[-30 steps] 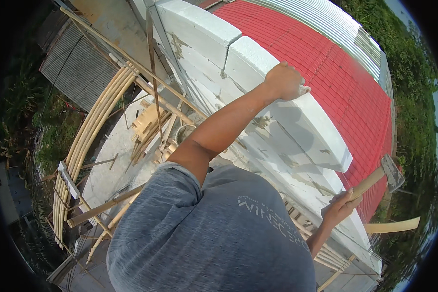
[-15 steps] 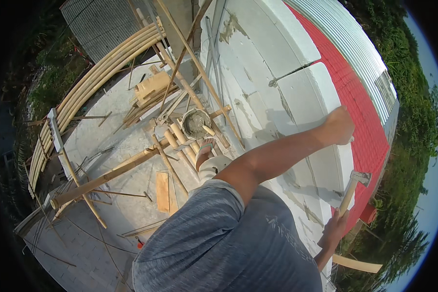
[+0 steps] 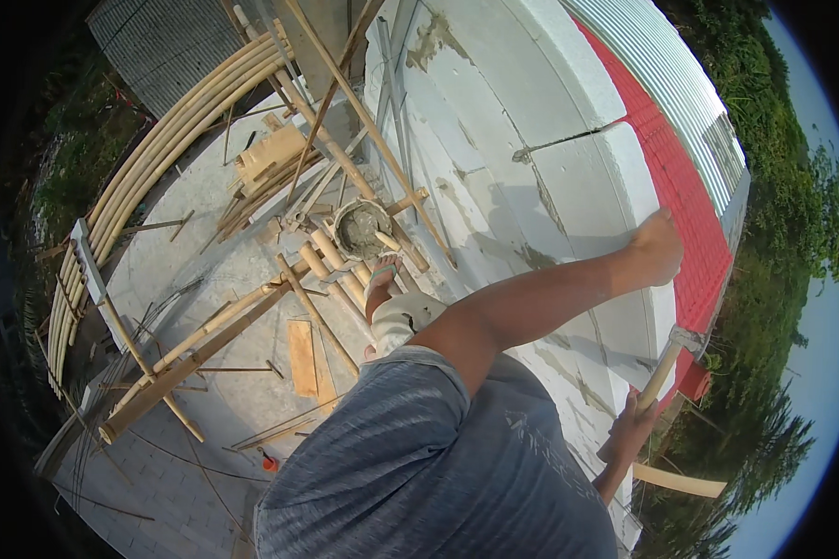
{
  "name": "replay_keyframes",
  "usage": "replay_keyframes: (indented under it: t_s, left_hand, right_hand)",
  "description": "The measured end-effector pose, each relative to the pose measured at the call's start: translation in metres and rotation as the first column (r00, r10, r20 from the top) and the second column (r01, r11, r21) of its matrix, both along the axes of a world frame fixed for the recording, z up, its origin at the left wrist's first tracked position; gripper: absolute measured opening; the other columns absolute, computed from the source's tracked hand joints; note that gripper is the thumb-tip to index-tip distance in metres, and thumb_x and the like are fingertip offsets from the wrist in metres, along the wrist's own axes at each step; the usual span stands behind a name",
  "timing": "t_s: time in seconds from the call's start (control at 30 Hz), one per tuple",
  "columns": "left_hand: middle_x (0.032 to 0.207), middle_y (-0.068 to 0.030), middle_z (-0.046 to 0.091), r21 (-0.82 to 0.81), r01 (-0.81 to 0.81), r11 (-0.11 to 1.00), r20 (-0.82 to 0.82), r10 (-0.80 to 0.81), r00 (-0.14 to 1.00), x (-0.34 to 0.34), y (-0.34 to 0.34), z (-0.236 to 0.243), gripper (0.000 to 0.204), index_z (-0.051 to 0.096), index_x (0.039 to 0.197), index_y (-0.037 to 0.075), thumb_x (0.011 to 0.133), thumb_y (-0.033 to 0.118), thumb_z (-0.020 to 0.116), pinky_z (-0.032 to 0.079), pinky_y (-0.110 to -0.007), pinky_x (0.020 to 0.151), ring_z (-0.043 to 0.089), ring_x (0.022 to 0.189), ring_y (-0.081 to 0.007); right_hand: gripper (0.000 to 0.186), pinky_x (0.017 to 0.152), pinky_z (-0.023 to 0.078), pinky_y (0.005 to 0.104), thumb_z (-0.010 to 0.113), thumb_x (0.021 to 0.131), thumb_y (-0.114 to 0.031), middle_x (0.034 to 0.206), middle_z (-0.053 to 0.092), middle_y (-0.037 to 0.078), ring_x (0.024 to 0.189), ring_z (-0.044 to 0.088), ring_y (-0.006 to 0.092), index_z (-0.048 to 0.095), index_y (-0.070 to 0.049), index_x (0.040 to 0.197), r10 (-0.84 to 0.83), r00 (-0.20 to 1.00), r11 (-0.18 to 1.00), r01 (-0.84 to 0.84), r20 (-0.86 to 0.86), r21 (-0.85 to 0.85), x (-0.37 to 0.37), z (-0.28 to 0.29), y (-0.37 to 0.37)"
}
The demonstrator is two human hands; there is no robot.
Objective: The person places a lightweight concrete block onto a wall, taps it into place using a hammer, and then applies mortar to the joints using a trowel and a small bucket.
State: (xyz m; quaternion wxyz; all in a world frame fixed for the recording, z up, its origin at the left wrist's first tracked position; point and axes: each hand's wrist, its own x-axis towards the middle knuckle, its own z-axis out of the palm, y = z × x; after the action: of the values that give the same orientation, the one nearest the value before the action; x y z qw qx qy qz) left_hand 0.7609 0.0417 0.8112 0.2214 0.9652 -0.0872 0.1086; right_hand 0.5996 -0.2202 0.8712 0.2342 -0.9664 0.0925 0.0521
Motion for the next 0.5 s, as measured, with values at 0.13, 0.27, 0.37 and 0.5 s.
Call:
replay_keyframes:
  t_s: [0.13, 0.27, 0.37, 0.5]
  left_hand:
    - [0.085, -0.0048, 0.074, -0.051, 0.001, 0.999, 0.058, 0.002, 0.998, -0.005, 0.008, -0.002, 0.042, 0.078, 0.083, 0.014, 0.094, 0.049, 0.057, 0.04, -0.037, 0.089, 0.065, 0.092, -0.0212]
    - [0.091, -0.0079, 0.073, -0.226, 0.027, 0.974, 0.195, 0.018, 0.981, -0.006, 0.026, -0.008, 0.026, 0.076, 0.094, 0.011, 0.092, 0.034, 0.062, 0.048, -0.043, 0.088, 0.067, 0.097, -0.0259]
    - [0.087, -0.0031, 0.073, -0.598, 0.269, 0.754, 0.527, 0.118, 0.841, -0.016, 0.038, 0.003, 0.015, 0.076, 0.098, 0.013, 0.092, 0.025, 0.069, 0.053, -0.035, 0.08, 0.067, 0.088, -0.0249]
    - [0.081, -0.005, 0.071, -0.655, 0.277, 0.703, 0.624, 0.298, 0.723, -0.071, 0.081, -0.017, 0.011, 0.074, 0.089, 0.009, 0.088, 0.019, 0.074, 0.046, -0.032, 0.075, 0.062, 0.074, -0.0198]
  right_hand:
    - [0.021, 0.044, 0.035, 0.0271, 0.061, 0.099, -0.022, 0.063, 0.044, -0.001, 0.049, 0.042, 0.0075, 0.052, -0.004, 0.101, 0.035, 0.989, 0.998, -0.042, 0.146, 0.044, -0.003, -0.023, -0.01]
    - [0.028, 0.05, 0.039, 0.031, 0.065, 0.098, -0.028, 0.064, 0.048, 0.001, 0.056, 0.045, 0.0104, 0.056, -0.002, 0.097, 0.013, 0.977, 0.987, -0.047, 0.213, 0.152, -0.02, -0.058, -0.016]
    - [0.035, 0.058, 0.045, 0.0374, 0.068, 0.095, -0.037, 0.064, 0.056, 0.008, 0.059, 0.054, 0.0185, 0.058, -0.004, 0.092, 0.033, 0.983, 0.996, -0.047, 0.179, 0.074, -0.049, -0.082, -0.016]
    - [0.042, 0.061, 0.05, 0.0423, 0.069, 0.092, -0.047, 0.068, 0.065, 0.017, 0.067, 0.066, 0.0334, 0.063, -0.006, 0.098, 0.146, 0.987, 0.989, -0.147, -0.065, -0.002, -0.078, -0.114, -0.018]
